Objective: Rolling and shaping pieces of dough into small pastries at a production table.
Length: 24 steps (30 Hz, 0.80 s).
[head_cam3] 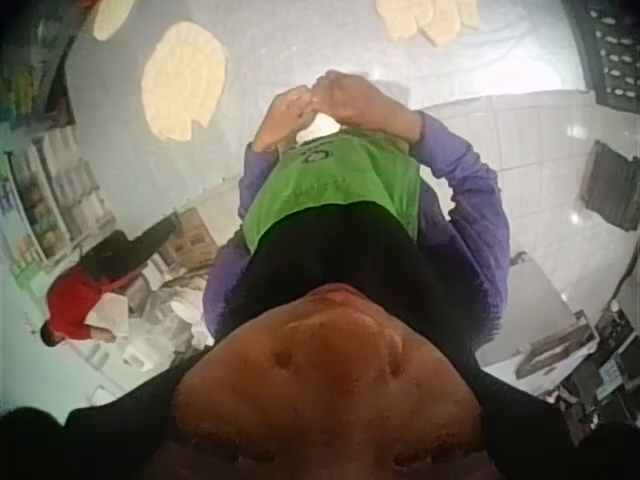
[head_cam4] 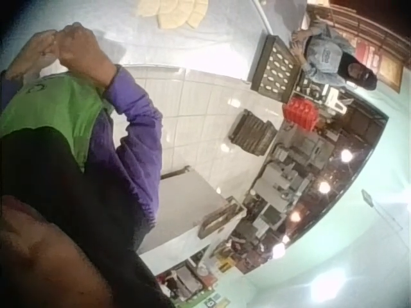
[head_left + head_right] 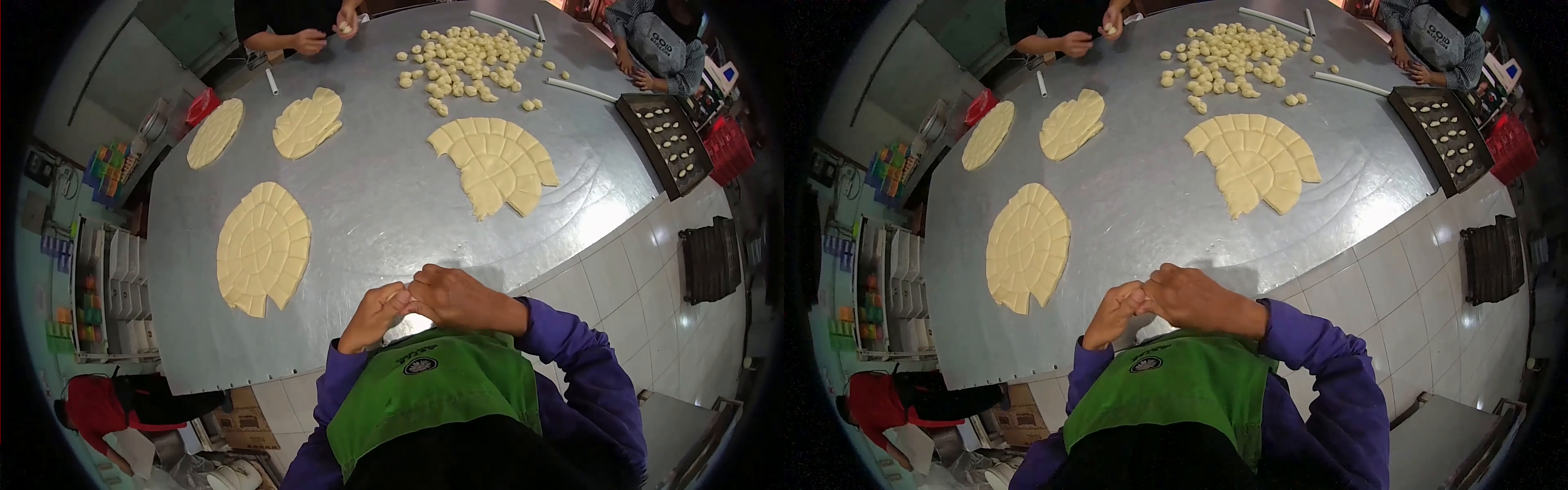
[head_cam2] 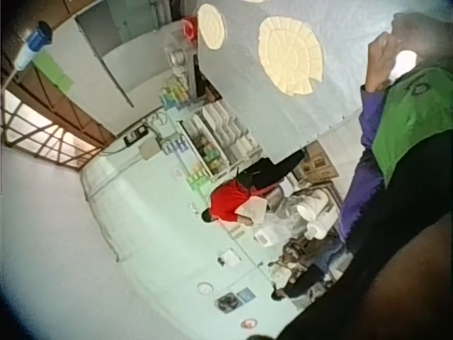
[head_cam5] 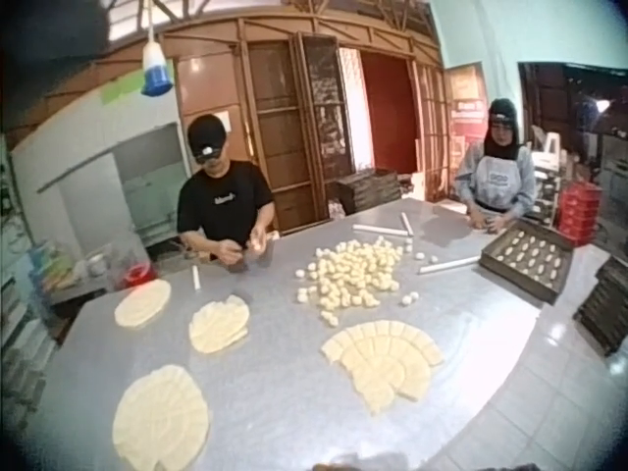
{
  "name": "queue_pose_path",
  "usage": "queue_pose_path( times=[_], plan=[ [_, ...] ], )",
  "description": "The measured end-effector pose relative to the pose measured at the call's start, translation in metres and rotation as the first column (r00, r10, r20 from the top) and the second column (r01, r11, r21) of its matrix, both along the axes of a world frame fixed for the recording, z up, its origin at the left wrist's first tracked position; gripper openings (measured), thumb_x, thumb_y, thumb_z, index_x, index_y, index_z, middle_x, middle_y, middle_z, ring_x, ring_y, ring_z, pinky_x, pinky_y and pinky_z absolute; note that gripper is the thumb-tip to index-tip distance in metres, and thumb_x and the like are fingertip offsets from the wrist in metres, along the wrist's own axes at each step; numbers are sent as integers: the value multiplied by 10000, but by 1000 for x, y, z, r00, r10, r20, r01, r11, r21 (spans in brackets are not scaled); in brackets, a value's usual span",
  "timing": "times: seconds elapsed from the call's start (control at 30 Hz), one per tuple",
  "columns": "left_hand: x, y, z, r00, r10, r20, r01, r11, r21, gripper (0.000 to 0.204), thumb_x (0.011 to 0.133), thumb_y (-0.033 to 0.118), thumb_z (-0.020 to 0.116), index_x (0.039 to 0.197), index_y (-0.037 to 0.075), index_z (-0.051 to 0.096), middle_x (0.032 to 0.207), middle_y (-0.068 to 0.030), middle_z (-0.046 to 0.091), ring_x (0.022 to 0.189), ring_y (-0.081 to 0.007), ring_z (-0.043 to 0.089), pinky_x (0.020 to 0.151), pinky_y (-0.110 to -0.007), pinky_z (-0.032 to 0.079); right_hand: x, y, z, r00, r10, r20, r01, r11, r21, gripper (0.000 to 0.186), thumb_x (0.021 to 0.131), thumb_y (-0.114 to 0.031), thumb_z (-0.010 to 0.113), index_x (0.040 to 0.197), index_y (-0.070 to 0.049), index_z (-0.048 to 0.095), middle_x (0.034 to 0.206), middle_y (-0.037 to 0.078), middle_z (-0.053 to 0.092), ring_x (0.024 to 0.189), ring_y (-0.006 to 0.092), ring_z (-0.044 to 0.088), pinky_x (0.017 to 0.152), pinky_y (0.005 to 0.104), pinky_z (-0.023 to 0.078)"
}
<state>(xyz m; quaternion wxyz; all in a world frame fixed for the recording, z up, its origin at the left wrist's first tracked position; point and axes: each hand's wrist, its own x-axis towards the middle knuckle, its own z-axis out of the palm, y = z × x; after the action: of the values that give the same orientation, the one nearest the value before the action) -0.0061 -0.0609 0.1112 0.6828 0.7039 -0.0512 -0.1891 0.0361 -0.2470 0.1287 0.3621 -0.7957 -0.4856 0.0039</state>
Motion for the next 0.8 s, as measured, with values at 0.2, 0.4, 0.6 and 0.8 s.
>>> queue_pose_path(
  times=[0.2, 0.4, 0.6, 0.8],
  plan=[
    [-25, 3, 8, 945, 224, -239, -252, 963, -97, 290, 915, 247, 491, 676, 83, 477, 628, -4, 423, 598, -131, 424, 590, -272, 367, 18, 4, 9, 784, 453, -423, 149, 525, 838, 240, 859, -147, 448, 637, -56, 465, 575, 51, 426, 606, 203, 446, 535, 309, 408],
    [-40, 56, -43, 938, -93, 334, -181, 691, 700, 277, 926, 170, 416, 1124, 16, 531, 1196, -169, 470, 1125, -301, 433, 949, -457, 306, 4, -62, -61, 799, -237, -552, 427, 871, 243, 204, 791, -202, 537, 866, -34, 627, 1110, 180, 572, 1058, 272, 523, 905, 397, 417],
    [9, 60, -116, 892, -30, 451, -408, 372, 834, 470, 892, 183, 467, 1329, 25, 400, 1444, -179, 275, 1344, -385, 199, 1078, -516, 133, 32, -53, -116, 900, -412, 144, 434, 877, -206, 476, 791, -225, 582, 1235, -68, 511, 1363, 170, 397, 1301, 314, 319, 1064, 461, 249],
    [10, 0, -107, 867, -99, 488, -407, 423, 810, 505, 862, 131, 476, 1328, -30, 365, 1421, -230, 272, 1315, -420, 226, 1072, -504, 175, 18, 36, -132, 931, -256, 260, 285, 955, -82, 408, 879, -294, 519, 1214, -61, 532, 1334, 137, 445, 1263, 287, 378, 1059, 470, 246]
  ],
)
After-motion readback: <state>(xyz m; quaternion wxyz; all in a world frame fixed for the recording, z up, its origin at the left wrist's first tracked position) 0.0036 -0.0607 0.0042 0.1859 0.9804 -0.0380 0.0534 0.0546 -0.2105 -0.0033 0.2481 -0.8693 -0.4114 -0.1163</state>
